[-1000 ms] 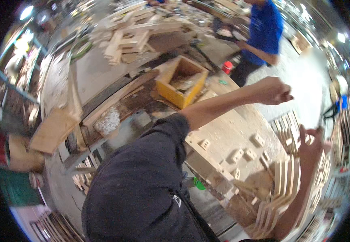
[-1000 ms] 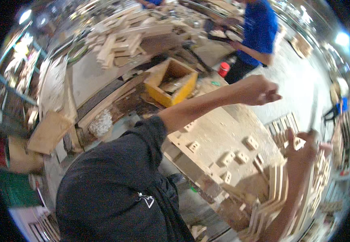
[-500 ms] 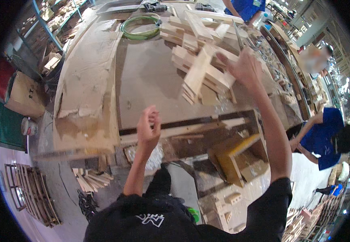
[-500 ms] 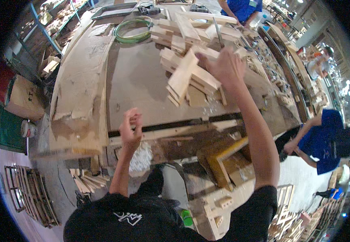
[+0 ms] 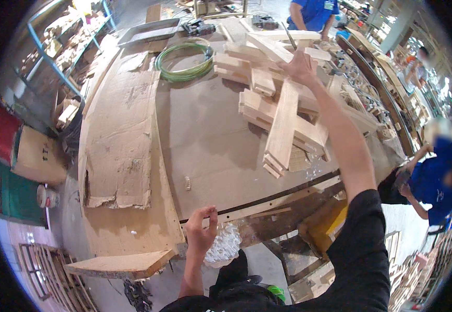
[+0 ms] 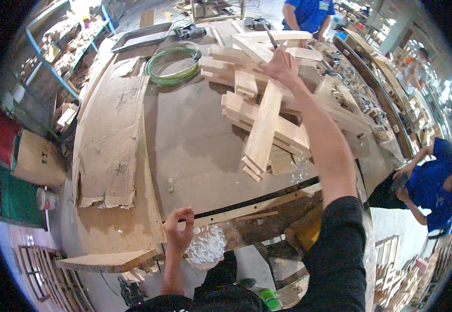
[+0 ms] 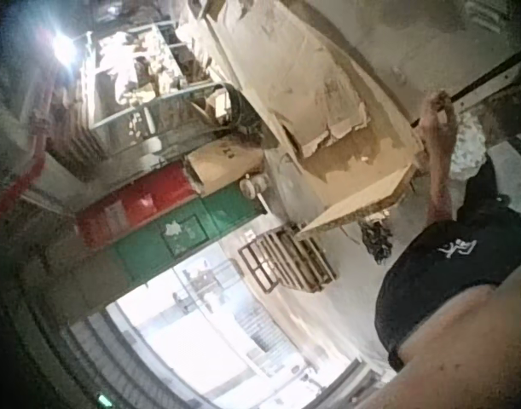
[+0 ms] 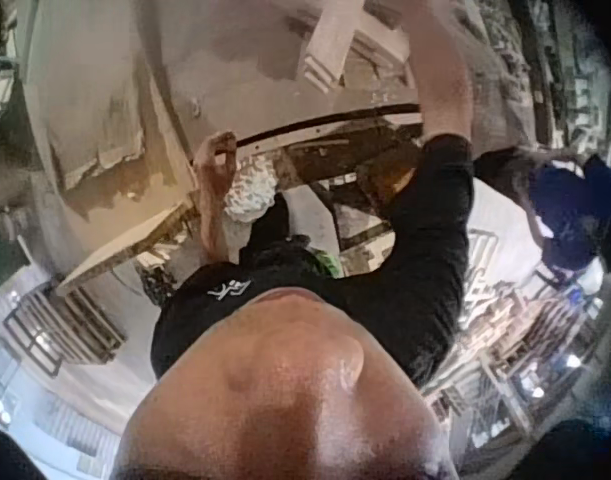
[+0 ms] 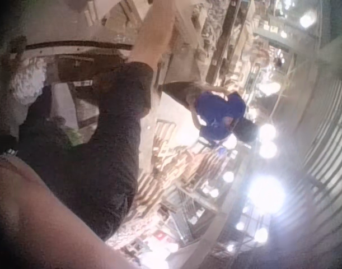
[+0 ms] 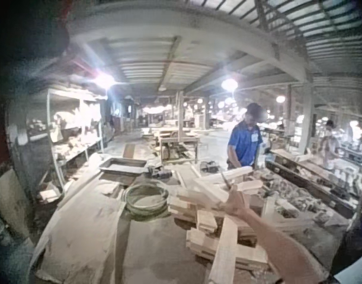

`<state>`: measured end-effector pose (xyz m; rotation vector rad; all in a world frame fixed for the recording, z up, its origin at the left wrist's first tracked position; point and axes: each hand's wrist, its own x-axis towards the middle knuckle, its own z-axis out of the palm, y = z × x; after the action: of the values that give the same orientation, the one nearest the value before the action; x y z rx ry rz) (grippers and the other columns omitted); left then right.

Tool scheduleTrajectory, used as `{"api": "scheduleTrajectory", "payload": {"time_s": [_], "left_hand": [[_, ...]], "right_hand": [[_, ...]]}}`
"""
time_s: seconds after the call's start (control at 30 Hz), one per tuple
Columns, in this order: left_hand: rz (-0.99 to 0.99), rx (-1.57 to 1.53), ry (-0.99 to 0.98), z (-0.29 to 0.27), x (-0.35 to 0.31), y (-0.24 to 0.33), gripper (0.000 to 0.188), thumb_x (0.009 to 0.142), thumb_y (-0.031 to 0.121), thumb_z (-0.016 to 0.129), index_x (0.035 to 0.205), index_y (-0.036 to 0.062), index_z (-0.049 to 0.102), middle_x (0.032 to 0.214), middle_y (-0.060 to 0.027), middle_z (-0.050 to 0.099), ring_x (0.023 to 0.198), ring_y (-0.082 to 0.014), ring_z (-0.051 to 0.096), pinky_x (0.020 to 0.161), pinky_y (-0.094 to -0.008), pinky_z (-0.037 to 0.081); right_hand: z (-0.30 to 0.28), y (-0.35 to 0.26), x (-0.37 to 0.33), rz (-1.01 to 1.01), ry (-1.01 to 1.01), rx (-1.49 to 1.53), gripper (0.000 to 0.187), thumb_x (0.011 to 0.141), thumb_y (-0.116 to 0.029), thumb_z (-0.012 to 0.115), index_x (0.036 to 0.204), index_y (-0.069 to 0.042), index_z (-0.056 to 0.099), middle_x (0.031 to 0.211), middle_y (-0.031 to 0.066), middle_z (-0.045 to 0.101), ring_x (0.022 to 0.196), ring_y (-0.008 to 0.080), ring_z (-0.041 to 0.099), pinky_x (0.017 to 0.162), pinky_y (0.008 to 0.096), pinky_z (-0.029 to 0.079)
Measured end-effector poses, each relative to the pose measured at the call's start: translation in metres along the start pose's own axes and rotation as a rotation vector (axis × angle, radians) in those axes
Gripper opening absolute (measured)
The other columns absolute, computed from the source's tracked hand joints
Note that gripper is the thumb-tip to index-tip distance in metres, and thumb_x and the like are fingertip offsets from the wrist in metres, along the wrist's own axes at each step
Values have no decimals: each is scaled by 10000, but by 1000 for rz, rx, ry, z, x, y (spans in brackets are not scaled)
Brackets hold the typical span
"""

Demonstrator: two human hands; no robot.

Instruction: The person repeatedly picks up small wooden pieces from a workbench, scrapes their edges with a metal tool, and places them back down. The person handles the pieces one at a time in a repetitive cycle.

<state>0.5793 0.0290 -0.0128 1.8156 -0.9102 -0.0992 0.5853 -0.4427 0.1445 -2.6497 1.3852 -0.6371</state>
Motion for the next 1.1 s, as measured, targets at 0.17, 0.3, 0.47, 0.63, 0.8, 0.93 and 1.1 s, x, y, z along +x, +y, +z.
{"api": "scheduleTrajectory", "payload": {"time_s": [0.17, 0.3, 0.47, 0.63, 0.8, 0.93, 1.1], "left_hand": [[163, 14, 70, 4, 19, 31, 141, 813, 21, 673, 952, 18, 652, 856, -128, 673, 752, -257, 658, 723, -347, 521], [431, -103, 73, 13, 40, 86, 248, 798, 45, 690, 1041, 27, 643, 1012, -141, 654, 953, -311, 617, 849, -399, 479], [915, 249, -329, 48, 2, 192, 559, 789, 266, 748, 1289, 100, 559, 1385, -135, 492, 1303, -361, 411, 1033, -467, 367], [1448, 361, -1062, 130, -149, 256, 823, 644, 361, 812, 1363, 128, 485, 1360, -132, 490, 1315, -327, 404, 1132, -516, 258], [1624, 209, -1365, 182, -307, 234, 602, 647, 362, 791, 1143, 102, 572, 972, -81, 587, 984, -266, 568, 892, -429, 431], [1634, -16, -1404, 188, -395, 218, 460, 690, 310, 770, 1046, 88, 584, 880, -72, 578, 888, -250, 570, 733, -384, 441], [1676, -105, -1237, 206, -468, 208, 658, 721, 327, 754, 1267, 68, 494, 1133, -195, 502, 1102, -360, 469, 966, -495, 387]], "right_hand": [[-117, 62, -86, -275, 41, 75, 776, 664, -521, 770, 1100, 68, 515, 956, 220, 617, 899, 351, 609, 806, 431, 461], [-233, 108, -232, -521, -63, -121, 675, 647, -434, 805, 1054, 25, 522, 976, 175, 603, 966, 345, 587, 871, 437, 425], [-355, 127, -428, -816, -309, -431, 443, 675, -397, 749, 893, -65, 556, 809, 96, 545, 814, 248, 550, 799, 421, 417], [-399, 143, -631, -887, -408, -725, 128, 862, -236, 564, 815, -117, 549, 696, -11, 584, 715, 178, 611, 865, 403, 406], [-425, 155, -785, -879, -603, -856, 152, 912, -256, 527, 901, -117, 586, 777, -31, 644, 847, 159, 635, 1005, 452, 329], [-429, 167, -882, -738, -492, -854, 150, 923, -271, 511, 872, -145, 576, 908, 9, 633, 993, 193, 589, 1045, 479, 345], [-425, 185, -971, -453, -500, -930, 181, 876, -364, 527, 938, -212, 603, 1067, 14, 611, 1303, 198, 403, 1148, 498, 239]]}}
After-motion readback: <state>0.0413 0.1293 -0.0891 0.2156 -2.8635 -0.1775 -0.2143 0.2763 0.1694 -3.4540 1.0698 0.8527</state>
